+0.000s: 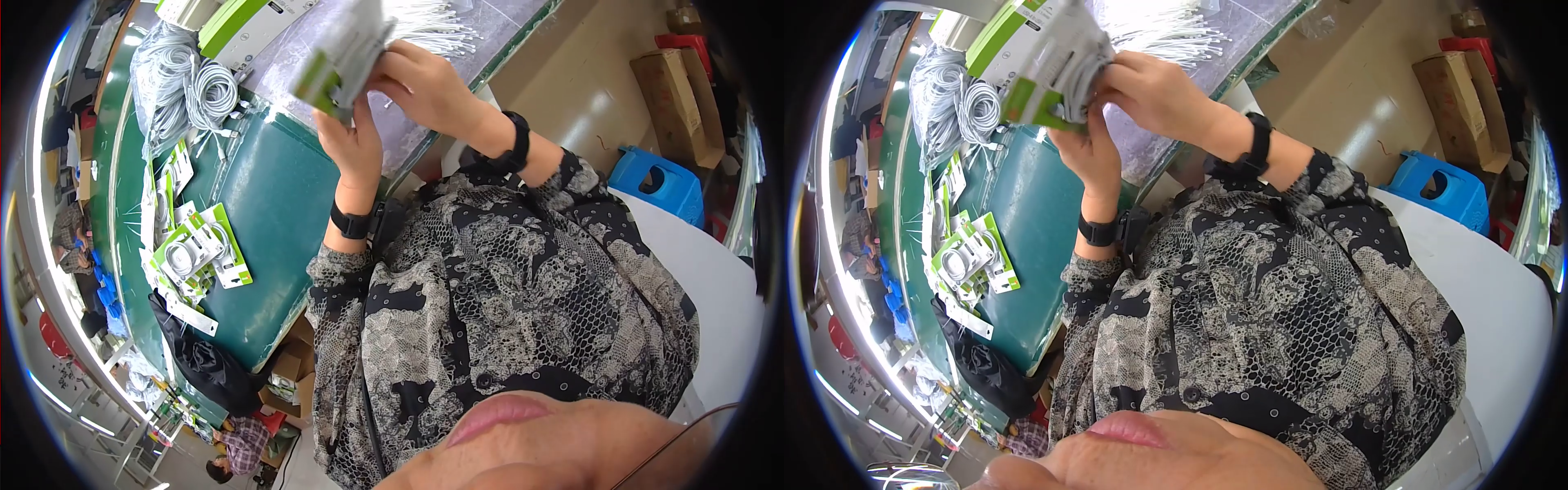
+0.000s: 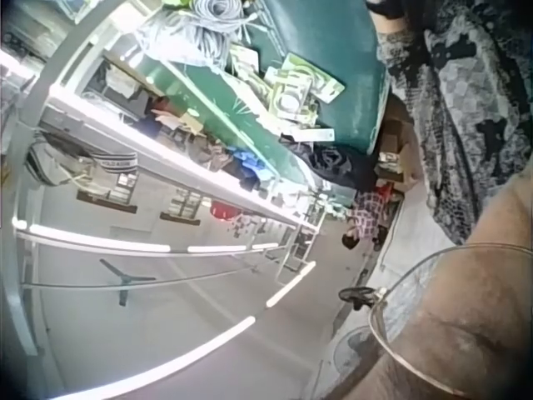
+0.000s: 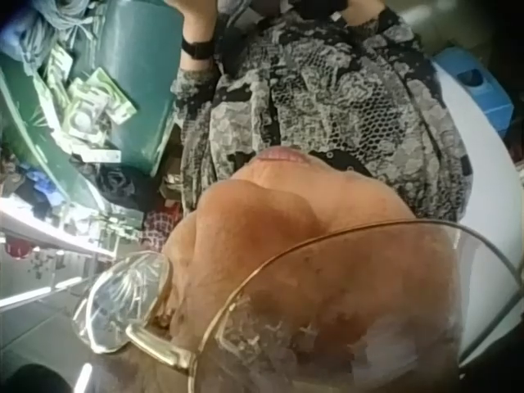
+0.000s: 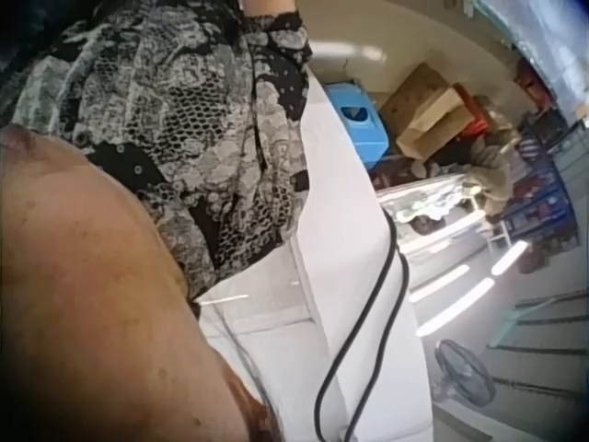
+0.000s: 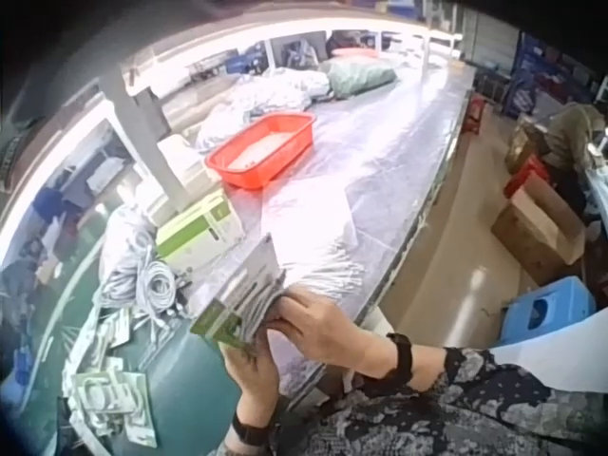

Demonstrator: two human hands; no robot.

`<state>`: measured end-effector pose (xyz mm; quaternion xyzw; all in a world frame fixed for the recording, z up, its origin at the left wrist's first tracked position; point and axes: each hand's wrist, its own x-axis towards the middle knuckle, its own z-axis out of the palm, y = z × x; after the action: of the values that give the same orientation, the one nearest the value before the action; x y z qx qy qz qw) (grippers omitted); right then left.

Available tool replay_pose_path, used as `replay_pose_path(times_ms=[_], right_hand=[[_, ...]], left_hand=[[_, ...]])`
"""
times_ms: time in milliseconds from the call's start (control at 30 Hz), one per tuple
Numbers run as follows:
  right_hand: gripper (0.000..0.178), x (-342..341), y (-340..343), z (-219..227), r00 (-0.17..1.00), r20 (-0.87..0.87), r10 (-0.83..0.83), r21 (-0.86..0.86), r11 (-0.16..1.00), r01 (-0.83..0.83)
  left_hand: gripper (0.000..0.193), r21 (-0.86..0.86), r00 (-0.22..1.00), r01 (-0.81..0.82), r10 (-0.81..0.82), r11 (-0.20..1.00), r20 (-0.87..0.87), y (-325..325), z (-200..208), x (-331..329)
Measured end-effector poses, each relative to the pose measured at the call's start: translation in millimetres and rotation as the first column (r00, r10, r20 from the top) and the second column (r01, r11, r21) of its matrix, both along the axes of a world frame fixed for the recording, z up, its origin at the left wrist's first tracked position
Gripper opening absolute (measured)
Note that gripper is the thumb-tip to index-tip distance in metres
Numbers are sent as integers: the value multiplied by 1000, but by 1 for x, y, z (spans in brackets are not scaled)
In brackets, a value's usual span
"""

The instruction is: The person secures a USB cable to its cardboard packaging by threading a white plastic tie through the holes and tightening it. They turn the package over to pull the tie ends and then pick up another cable to repeat the process.

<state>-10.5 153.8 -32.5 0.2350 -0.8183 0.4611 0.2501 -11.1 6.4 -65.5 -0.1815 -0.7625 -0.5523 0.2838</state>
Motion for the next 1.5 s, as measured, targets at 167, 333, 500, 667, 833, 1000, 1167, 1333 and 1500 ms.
replay_pose_path(times_ms=[167,333,500,667,833,1000,1167,1333,1500], right_hand=[[16,-6,59,-12,890,187,415,-744,652,-148],[19,-33,78,50,657,370,657,-573,718,-395],[13,-36,52,74,577,390,717,-222,682,-697],[16,-19,42,77,664,382,643,-170,755,-634],[13,-17,41,76,667,411,621,-90,756,-648],[12,-23,41,63,711,413,570,-18,785,-619],[16,-60,53,37,767,493,411,-331,904,-271],[23,-36,44,22,861,199,468,-107,884,-455],[20,-27,35,12,826,258,501,-138,866,-481]], left_hand=[[30,-181,877,198,-257,963,-405,-9,34,1],[32,-274,842,223,-327,936,-429,-10,56,15],[34,-381,824,177,-349,907,-447,-10,62,16],[35,-385,832,187,-354,904,-427,-10,63,15],[38,-405,825,183,-364,896,-433,-10,59,14],[40,-385,818,247,-405,889,-409,-10,56,20],[36,14,878,474,-472,880,-80,-9,47,28],[33,573,832,244,-473,782,291,-13,44,21],[34,685,749,166,-542,710,380,-14,51,22]])
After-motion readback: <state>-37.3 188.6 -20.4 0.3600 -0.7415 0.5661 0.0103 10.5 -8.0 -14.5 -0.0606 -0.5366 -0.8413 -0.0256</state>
